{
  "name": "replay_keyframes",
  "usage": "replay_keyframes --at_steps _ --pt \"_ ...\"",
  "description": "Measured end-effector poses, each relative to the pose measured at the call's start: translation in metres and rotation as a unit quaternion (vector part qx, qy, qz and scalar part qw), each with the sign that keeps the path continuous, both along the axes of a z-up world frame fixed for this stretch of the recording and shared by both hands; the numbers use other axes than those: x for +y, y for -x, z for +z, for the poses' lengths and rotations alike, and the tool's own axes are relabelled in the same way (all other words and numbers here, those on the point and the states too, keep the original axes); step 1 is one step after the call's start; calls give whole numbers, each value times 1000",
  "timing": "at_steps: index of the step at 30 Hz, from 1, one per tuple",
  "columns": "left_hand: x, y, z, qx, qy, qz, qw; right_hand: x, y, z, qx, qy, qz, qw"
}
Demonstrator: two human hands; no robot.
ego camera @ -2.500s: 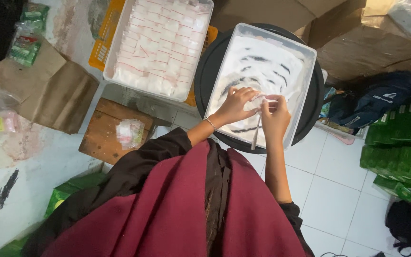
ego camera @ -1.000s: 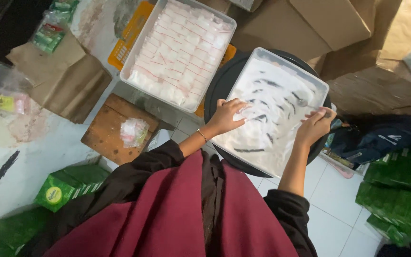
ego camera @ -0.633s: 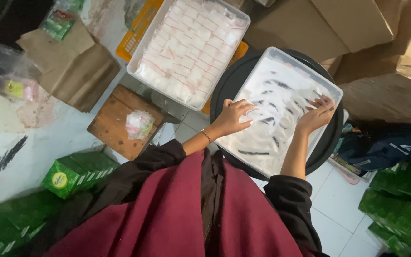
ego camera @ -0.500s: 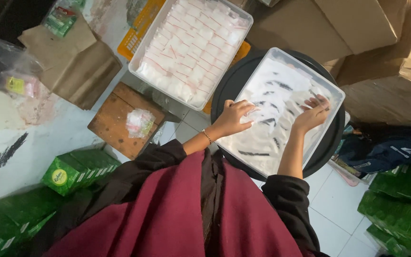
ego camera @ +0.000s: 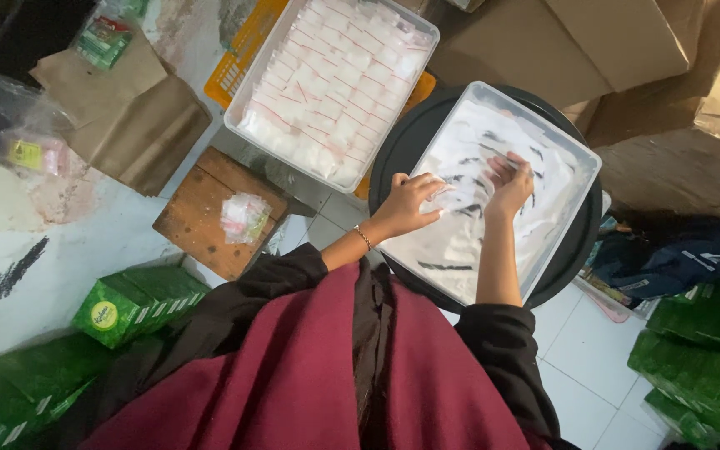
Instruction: Packaging snacks into small plastic bags and adding powdered seasoning using a spoon.
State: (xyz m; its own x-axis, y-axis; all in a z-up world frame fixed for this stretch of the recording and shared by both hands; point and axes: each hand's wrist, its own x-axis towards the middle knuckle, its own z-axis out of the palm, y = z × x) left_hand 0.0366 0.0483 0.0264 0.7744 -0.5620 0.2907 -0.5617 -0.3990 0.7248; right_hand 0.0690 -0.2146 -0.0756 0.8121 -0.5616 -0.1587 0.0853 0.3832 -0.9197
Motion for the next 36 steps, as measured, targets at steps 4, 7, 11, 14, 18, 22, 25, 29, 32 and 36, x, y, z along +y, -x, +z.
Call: replay_keyframes --at_steps 4,7,11,14,18,22,25,29,32,36 --pt "-2 -2 -11 -18 2 4 1000 -14 14 -5 -10 -6 1 1000" --pt "-3 -3 -11 -33 9 14 999 -26 34 -4 -25 -7 -51 998" --pt "-2 -1 4 3 22 3 1000 -36 64 13 -22 12 -50 998" --pt "-3 -4 -6 -12 24 5 1000 -35 84 30 -25 43 -62 997" --pt "-3 -2 8 14 12 9 1000 -22 108 66 -27 100 -43 994" --pt "-7 -6 -1 -35 7 27 999 -19 123 81 -18 89 -63 994" --pt "-9 -8 5 -31 2 28 999 -17 131 96 -24 86 -55 994" --pt "-13 -11 8 -39 -5 17 999 -9 142 127 -43 115 -49 991" --pt "-17 -11 8 -64 -9 12 998 0 147 156 -49 152 -27 987" --pt "-23 -9 9 -97 -17 6 995 13 147 189 -22 214 11 977"
